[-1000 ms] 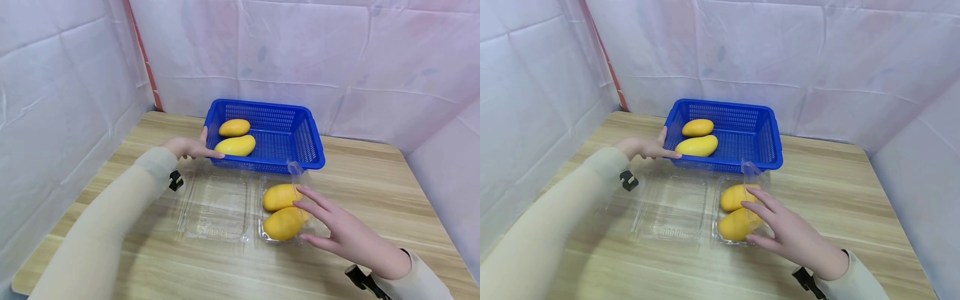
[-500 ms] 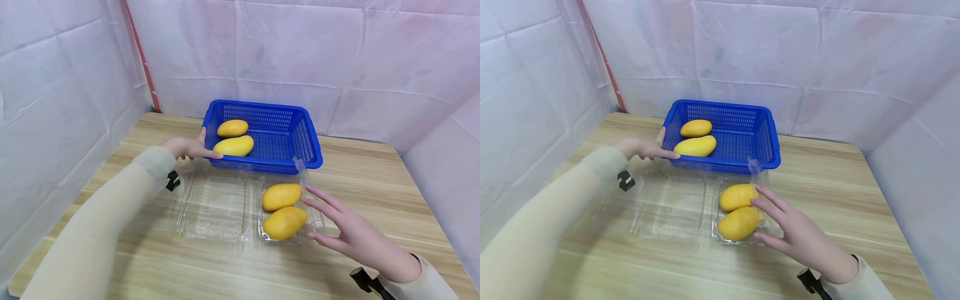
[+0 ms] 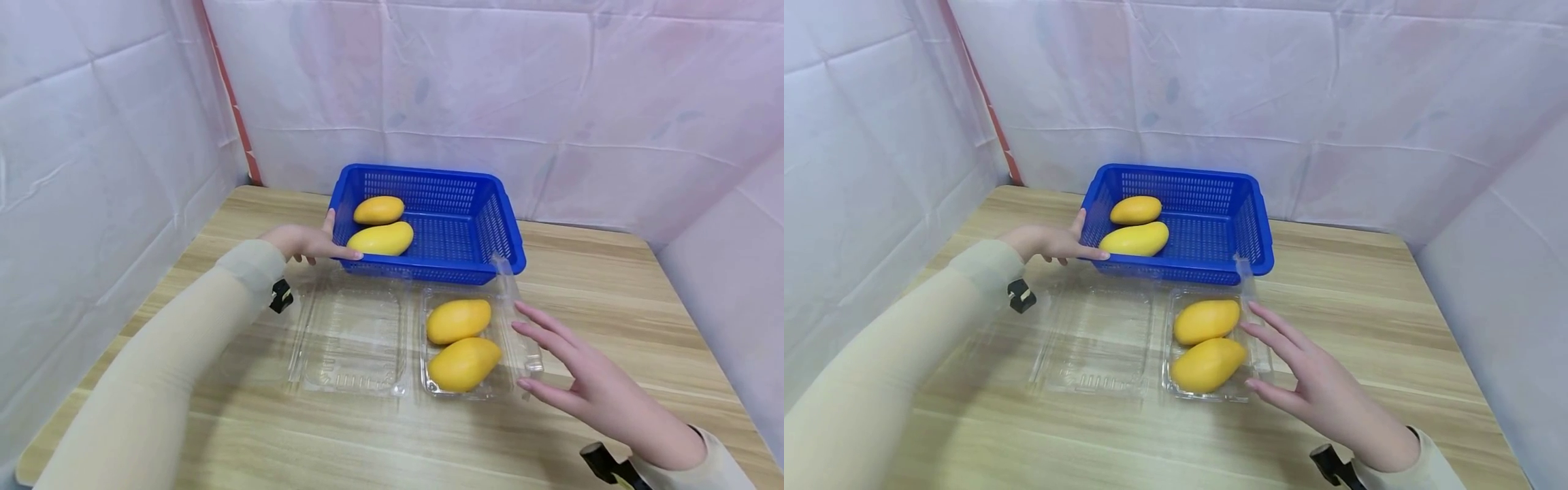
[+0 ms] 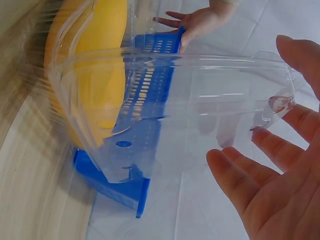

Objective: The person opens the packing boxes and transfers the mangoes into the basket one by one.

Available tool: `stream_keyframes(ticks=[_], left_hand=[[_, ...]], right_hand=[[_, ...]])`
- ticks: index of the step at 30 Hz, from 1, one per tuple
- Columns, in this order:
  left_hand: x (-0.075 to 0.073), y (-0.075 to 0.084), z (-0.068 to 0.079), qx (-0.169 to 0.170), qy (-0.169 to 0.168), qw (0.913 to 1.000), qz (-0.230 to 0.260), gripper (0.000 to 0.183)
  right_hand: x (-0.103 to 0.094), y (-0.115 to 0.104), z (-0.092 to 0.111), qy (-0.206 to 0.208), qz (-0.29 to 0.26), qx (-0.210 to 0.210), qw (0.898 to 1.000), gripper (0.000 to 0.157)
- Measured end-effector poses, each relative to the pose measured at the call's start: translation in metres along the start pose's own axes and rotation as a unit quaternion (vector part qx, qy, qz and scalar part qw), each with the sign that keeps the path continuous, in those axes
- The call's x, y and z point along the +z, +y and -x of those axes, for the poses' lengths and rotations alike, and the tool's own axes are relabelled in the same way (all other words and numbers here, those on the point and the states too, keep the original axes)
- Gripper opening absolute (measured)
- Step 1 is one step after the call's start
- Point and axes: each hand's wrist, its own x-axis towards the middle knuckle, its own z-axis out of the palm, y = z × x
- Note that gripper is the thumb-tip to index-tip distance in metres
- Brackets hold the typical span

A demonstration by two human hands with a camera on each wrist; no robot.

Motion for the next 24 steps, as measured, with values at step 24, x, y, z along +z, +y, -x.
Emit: stream_keyframes(ticks=[24], left_hand=[[0.003, -0.001, -0.001, 0.000, 0.014, 0.9999, -0.001, 0.125]], right_hand=[[-0.002, 0.016, 0.020, 0.063, -0.066, -0.013, 0.996, 0.065]])
